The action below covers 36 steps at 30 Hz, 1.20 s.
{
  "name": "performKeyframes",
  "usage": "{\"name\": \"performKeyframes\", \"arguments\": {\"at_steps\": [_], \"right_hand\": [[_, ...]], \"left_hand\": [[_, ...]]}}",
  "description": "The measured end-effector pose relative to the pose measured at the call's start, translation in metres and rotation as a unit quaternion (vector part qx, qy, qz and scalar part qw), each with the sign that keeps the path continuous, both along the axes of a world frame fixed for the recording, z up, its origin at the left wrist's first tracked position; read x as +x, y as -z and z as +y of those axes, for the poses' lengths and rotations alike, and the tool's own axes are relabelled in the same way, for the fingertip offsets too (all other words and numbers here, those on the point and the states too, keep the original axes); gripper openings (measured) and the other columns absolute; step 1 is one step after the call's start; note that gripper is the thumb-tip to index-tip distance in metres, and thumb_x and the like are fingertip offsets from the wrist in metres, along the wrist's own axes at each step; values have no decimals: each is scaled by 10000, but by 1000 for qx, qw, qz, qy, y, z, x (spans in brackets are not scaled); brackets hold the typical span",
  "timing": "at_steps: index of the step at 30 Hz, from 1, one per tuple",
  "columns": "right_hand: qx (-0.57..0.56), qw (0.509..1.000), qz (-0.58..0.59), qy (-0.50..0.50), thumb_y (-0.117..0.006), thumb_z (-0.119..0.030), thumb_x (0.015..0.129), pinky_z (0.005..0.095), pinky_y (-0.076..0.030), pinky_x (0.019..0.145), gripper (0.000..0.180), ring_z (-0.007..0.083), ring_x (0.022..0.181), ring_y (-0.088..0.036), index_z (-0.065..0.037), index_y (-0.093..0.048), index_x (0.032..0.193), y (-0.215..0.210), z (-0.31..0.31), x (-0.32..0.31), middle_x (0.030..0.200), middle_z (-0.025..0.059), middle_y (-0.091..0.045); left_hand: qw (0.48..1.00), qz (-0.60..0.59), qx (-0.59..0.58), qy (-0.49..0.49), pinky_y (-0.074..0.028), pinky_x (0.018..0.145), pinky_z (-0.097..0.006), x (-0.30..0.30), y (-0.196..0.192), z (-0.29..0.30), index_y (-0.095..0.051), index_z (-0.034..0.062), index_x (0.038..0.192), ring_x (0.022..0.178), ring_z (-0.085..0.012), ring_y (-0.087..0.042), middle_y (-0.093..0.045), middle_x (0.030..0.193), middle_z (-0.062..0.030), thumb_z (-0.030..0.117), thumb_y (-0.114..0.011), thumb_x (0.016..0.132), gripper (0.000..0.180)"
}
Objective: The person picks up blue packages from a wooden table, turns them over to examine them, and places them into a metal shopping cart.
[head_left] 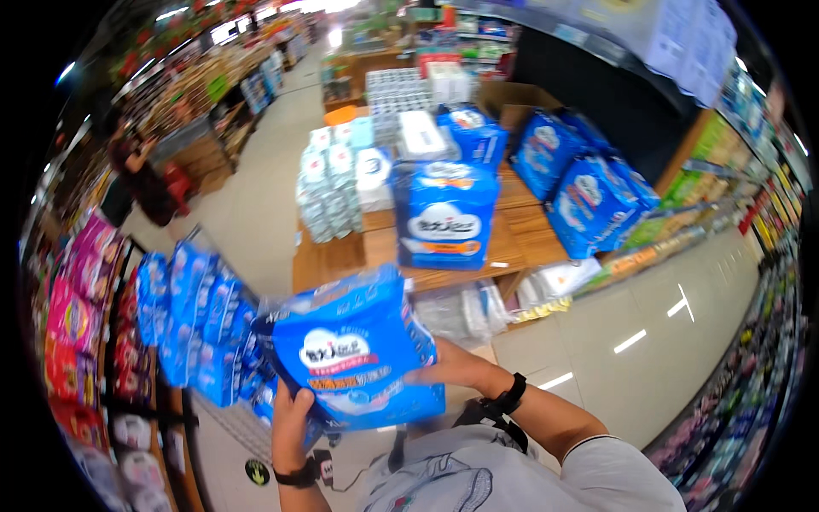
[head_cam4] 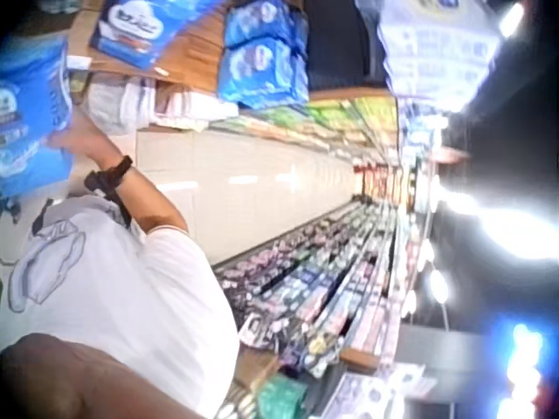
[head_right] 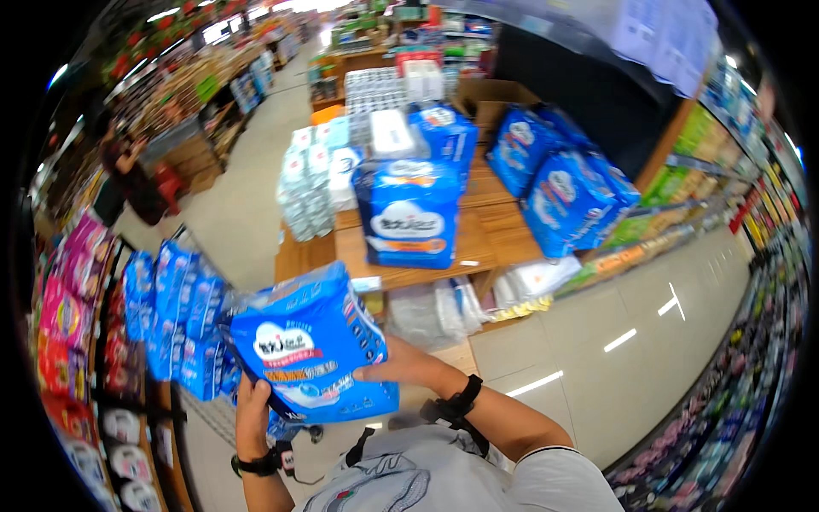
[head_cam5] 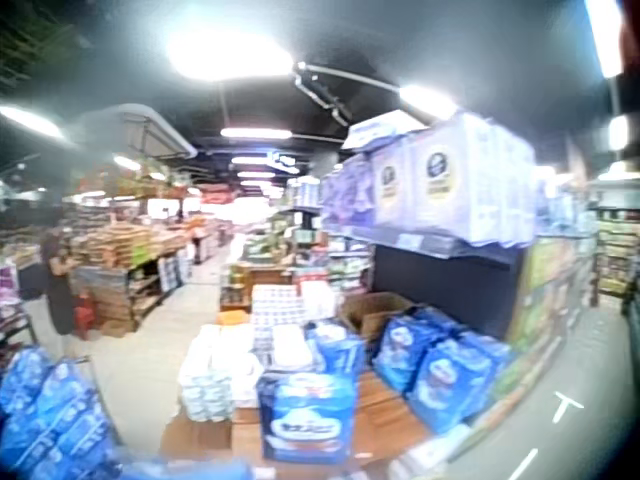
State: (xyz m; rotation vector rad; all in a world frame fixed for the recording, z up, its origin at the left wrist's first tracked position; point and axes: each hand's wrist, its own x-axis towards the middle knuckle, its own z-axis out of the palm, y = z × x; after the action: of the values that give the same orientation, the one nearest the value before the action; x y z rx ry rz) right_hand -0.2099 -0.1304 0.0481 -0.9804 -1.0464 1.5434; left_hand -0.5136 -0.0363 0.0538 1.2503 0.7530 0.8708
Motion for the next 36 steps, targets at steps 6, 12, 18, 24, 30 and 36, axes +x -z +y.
{"name": "performKeyframes", "arguments": {"at_steps": [6, 12, 18, 24, 30, 36], "right_hand": [[-31, 988, -134, 70, -859, -213, 802, 363, -443, 1089, 887, 196, 1272, -536, -21, -370, 1516, -15, -74, 59, 1413, 121, -568], [-66, 967, -151, 194, -887, -199, 761, 366, -448, 1084, 916, 203, 1273, -540, -39, -386, 1511, -8, -156, 105, 1408, 117, -573], [-66, 925, -154, 342, -885, -135, 738, 369, -503, 1021, 801, 201, 1204, -598, -44, -501, 1435, -2, -205, 138, 1320, 105, -645], [56, 861, -143, 485, -858, -119, 776, 341, -537, 924, 595, 173, 1071, -650, -18, -608, 1306, -9, -186, 203, 1207, 85, -691], [125, 817, -192, 529, -862, -185, 787, 372, -522, 947, 767, 257, 1145, -622, 30, -471, 1411, 44, -106, 309, 1302, 170, -617], [99, 788, -350, 497, -821, -280, 790, 464, -429, 1065, 864, 450, 1286, -499, 46, -382, 1460, 100, -64, 350, 1408, 286, -495]], "left_hand": [[992, 30, -53, 112, -435, 1037, -353, 63, 18, -4, -475, -13, 1432, 1193, -208, -561, -593, 1343, -97, 244, -756, 880, 670], [960, 45, -92, 260, -399, 1077, -346, 160, 5, -25, -455, 0, 1461, 1220, -200, -539, -585, 1351, -84, 173, -718, 903, 640], [943, 19, -29, 331, -380, 1087, -336, 274, -10, -37, -393, -6, 1501, 1241, -204, -508, -544, 1373, -88, 188, -680, 910, 685], [941, -17, 118, 316, -360, 1119, -347, 402, -43, -25, -320, -6, 1550, 1314, -219, -463, -503, 1427, -116, 207, -635, 921, 734], [957, 117, 239, 117, -314, 1181, -371, 510, -31, -6, -250, -35, 1578, 1466, -313, -356, -358, 1587, -231, 445, -559, 1033, 790], [973, 36, 39, 224, -354, 1154, -407, 553, 21, -39, -201, -57, 1570, 1398, -324, -418, -390, 1527, -251, 521, -675, 952, 970]]}}
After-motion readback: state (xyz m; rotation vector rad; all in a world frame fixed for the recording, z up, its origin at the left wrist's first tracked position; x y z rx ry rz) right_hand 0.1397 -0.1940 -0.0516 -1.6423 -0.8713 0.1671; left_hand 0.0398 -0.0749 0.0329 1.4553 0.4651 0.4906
